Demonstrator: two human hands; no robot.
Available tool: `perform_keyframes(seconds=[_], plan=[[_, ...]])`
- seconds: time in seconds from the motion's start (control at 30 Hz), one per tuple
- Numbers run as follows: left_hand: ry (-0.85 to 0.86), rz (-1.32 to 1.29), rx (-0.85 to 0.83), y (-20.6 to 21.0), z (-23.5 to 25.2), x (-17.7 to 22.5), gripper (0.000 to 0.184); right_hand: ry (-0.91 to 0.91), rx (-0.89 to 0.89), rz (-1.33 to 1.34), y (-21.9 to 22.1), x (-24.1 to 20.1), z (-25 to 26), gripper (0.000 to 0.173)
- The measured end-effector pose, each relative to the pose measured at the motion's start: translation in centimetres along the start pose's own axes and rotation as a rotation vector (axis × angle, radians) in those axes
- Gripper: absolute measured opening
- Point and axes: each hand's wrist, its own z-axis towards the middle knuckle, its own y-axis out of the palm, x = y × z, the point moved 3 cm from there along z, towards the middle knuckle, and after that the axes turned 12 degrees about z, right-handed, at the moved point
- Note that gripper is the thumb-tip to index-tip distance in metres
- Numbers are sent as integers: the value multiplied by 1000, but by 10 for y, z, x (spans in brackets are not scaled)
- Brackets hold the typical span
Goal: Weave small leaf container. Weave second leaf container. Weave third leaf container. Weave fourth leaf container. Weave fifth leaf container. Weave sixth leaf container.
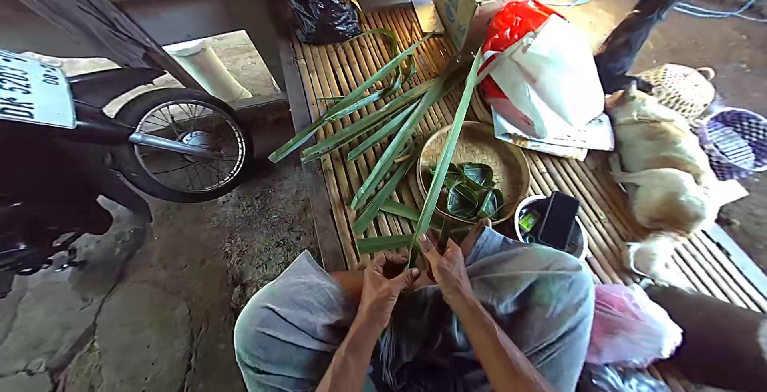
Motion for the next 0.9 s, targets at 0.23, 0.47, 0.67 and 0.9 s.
perform_keyframes(seconds=[0.23, 0.47, 0.67, 0.9], plan=[[505, 665, 36, 15, -29, 1, 20, -118, -107, 21, 11, -18, -15, 31], [1026, 1021, 381, -14, -52, 48, 14, -54, -659, 22, -15, -54, -33, 33], [1371, 1392, 158, -33, -54, 117, 38, 49, -966, 48, -16, -76, -42, 31], [1403, 1552, -159, -27, -47, 166, 24, -64, -977, 49, -4, -99, -28, 31]])
